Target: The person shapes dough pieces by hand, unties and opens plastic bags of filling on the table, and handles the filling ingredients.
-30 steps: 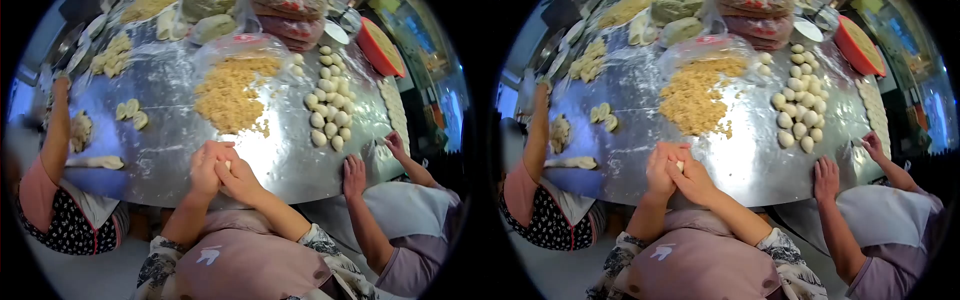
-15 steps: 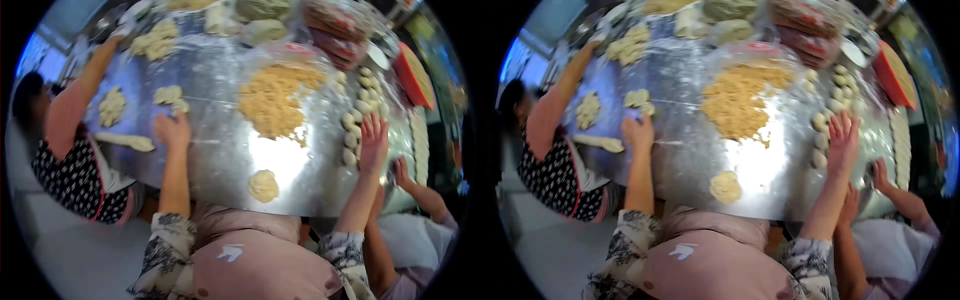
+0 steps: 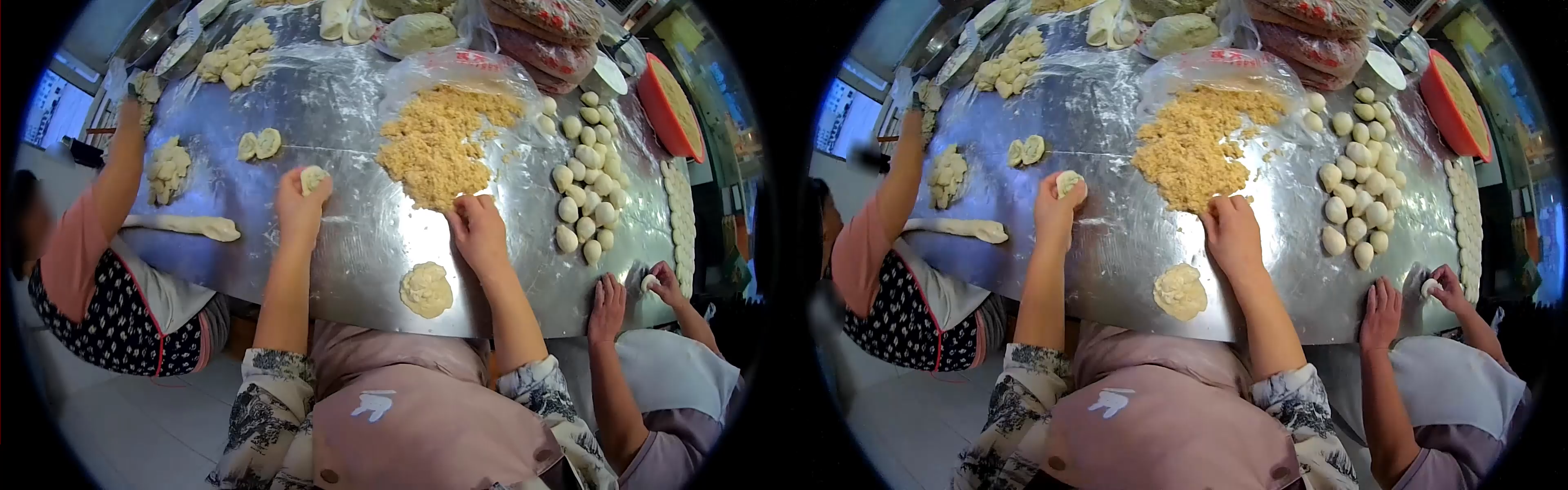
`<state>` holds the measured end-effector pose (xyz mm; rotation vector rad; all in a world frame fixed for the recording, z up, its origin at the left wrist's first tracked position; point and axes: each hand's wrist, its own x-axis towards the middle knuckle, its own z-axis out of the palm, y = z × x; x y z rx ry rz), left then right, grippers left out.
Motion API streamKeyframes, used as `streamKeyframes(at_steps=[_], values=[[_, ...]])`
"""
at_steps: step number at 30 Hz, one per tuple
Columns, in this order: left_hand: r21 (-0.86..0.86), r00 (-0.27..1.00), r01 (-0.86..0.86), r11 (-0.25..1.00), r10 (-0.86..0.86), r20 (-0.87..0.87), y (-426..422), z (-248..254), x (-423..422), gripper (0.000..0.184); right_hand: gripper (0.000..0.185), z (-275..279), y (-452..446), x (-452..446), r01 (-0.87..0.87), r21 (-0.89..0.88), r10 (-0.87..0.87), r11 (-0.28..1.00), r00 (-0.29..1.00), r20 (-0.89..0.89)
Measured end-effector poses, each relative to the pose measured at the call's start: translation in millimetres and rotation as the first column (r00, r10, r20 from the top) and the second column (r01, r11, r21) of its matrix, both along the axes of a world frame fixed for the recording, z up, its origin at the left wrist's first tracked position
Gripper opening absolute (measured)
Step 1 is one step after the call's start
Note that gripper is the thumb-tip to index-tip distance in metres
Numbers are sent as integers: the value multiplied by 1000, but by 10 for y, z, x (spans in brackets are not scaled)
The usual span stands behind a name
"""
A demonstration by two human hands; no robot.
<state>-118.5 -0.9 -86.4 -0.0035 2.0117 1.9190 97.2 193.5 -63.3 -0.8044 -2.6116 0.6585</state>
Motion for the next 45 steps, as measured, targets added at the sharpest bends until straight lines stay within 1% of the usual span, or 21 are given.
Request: streamKeyframes(at_steps=[2, 3, 5, 6, 9, 11, 13, 16, 19, 20, 23, 25, 26, 30, 32, 34, 37, 38, 42, 44, 45], values=[[269, 952, 56, 962, -133, 277, -3, 150, 190, 39, 22, -52, 64, -4, -75, -5, 75, 997, 996, 39], [401, 893, 48, 915, -219, 392, -17, 209, 265, 37, 24, -12, 97, 12, -52, -46, 53, 998, 998, 31], [577, 834, 35, 816, -342, 434, -104, 190, 388, 34, 28, 142, 131, 69, -11, -135, 14, 991, 1000, 21], [653, 801, 19, 757, -402, 443, -125, 205, 436, 33, 38, 228, 177, 83, 39, -107, -34, 993, 998, 47], [727, 671, -56, 684, -514, 535, -55, 334, 588, 35, 47, 250, 205, 3, 13, 150, -8, 989, 999, -38], [705, 654, 49, 708, -556, 513, 24, 359, 674, 33, 39, 159, 164, -58, 4, -94, 1, 996, 999, 52], [662, 632, 117, 741, -569, 525, 92, 439, 769, 31, 32, 69, 156, -57, 11, -154, 6, 988, 994, 113], [588, 603, 195, 785, -569, 560, 54, 554, 832, 28, 42, 118, 139, 109, 32, -155, -13, 987, 992, 124], [546, 597, 230, 806, -560, 574, 50, 488, 912, 27, 57, 444, 45, 251, 150, -331, -138, 932, 989, 58], [539, 602, 239, 808, -558, 570, 63, 463, 935, 27, 69, 514, 51, 287, 158, -296, -117, 942, 981, 153], [616, 614, 183, 766, -579, 536, 155, 525, 1041, 27, 66, 324, 27, 341, 59, -126, -32, 990, 979, 203], [695, 557, 121, 709, -628, 544, 174, 526, 1031, 27, 42, 235, -99, 222, 26, -115, -20, 993, 998, 56], [728, 527, 85, 681, -651, 547, 172, 522, 1029, 28, 36, 101, -89, 172, 36, -78, -33, 996, 998, 49], [667, 549, 193, 720, -642, 535, 133, 517, 1047, 29, 23, 82, 23, 70, 23, -57, -23, 998, 1000, 11], [635, 570, 259, 728, -646, 508, 100, 482, 1057, 28, 22, 428, -34, 53, 49, -266, -78, 963, 992, -99], [623, 577, 242, 744, -627, 524, 108, 473, 1065, 27, 21, 505, -21, 88, 30, -512, -152, 859, 968, -199], [607, 631, 227, 761, -590, 503, 210, 445, 1115, 27, 19, 209, 87, 143, 105, -424, -148, 899, 987, -69], [600, 658, 218, 770, -570, 493, 241, 430, 1143, 27, 18, 79, 99, 154, 126, -304, -132, 944, 991, 1], [555, 717, 163, 815, -484, 501, 338, 386, 1213, 31, 18, 221, -46, 155, 101, -527, -190, 844, 975, -117], [568, 743, 177, 804, -488, 458, 399, 329, 1155, 33, 18, 392, -115, 110, 32, -659, -174, 751, 973, -151], [544, 760, 252, 800, -512, 400, 416, 311, 1154, 34, 18, 482, -166, 107, -2, -719, -168, 695, 972, -165]])
